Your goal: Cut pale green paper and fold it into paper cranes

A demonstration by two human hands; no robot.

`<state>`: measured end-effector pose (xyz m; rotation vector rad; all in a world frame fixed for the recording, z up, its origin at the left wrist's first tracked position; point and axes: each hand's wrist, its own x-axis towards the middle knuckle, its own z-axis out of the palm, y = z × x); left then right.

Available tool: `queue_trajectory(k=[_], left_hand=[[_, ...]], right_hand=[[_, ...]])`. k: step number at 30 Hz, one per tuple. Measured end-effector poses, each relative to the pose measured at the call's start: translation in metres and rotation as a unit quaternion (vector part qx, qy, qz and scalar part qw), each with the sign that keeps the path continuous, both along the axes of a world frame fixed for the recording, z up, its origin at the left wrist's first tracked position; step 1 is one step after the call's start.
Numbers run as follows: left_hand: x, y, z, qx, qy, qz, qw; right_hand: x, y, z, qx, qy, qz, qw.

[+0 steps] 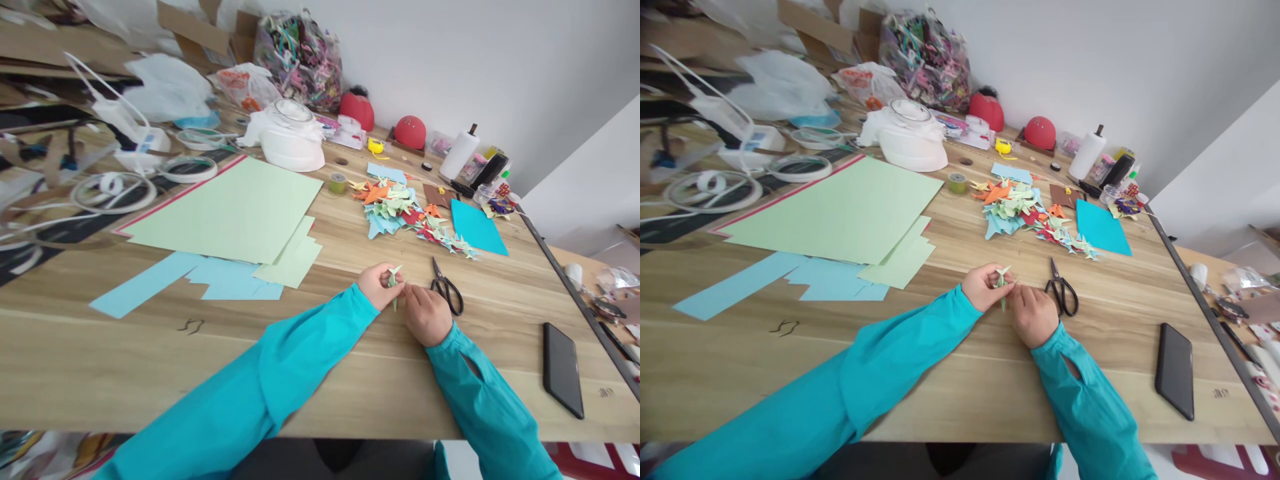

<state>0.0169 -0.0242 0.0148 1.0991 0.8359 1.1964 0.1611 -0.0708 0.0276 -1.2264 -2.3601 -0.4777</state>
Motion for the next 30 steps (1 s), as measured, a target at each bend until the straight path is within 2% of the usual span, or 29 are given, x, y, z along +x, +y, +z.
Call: queue_trajectory(k=[3, 5, 6, 8, 10, 12, 14, 15, 17, 20, 24, 27, 30], left_hand=[[-0.001, 0.001, 0.001, 0.006, -0.001, -0.013, 1.000], [-0.001, 0.002, 0.003, 0.001, -0.003, -0.021, 1.000], [-0.001, 0.002, 0.003, -0.001, -0.004, -0.023, 1.000], [-0.002, 0.001, 0.005, 0.009, 0.005, -0.021, 1.000], [-0.002, 0.000, 0.006, 0.034, 0.032, -0.017, 0.999], [-0.003, -0.001, 0.007, 0.059, 0.064, -0.018, 0.996], [-0.003, -0.002, 0.006, 0.073, 0.083, -0.021, 0.994], [-0.003, -0.003, 0.006, 0.076, 0.086, -0.021, 0.993], [-0.002, -0.003, 0.005, 0.080, 0.086, -0.024, 0.993], [-0.002, -0.003, 0.003, 0.082, 0.080, -0.030, 0.993], [-0.001, -0.003, 0.004, 0.075, 0.082, -0.034, 0.993], [-0.001, -0.004, 0.007, 0.062, 0.079, -0.035, 0.994], [-0.001, -0.005, 0.010, 0.044, 0.059, -0.029, 0.997]], right_hand=[[-0.002, -0.003, 0.003, -0.052, 0.109, -0.017, 0.993], [-0.002, -0.003, 0.006, -0.099, 0.223, -0.041, 0.969], [-0.002, -0.003, 0.007, -0.129, 0.288, -0.058, 0.947], [-0.001, 0.000, 0.007, -0.202, 0.420, -0.088, 0.880], [0.000, 0.003, 0.008, -0.294, 0.528, -0.099, 0.790], [0.000, 0.007, 0.008, -0.389, 0.596, -0.089, 0.697], [-0.001, 0.008, 0.010, -0.458, 0.633, -0.072, 0.620], [-0.001, 0.008, 0.011, -0.479, 0.645, -0.065, 0.592], [-0.002, 0.008, 0.013, -0.505, 0.656, -0.057, 0.558], [-0.001, 0.008, 0.015, -0.527, 0.653, -0.053, 0.542], [-0.001, 0.009, 0.013, -0.517, 0.652, -0.049, 0.553], [-0.001, 0.009, 0.011, -0.481, 0.649, -0.053, 0.587], [-0.003, 0.008, 0.010, -0.431, 0.623, -0.053, 0.650]])
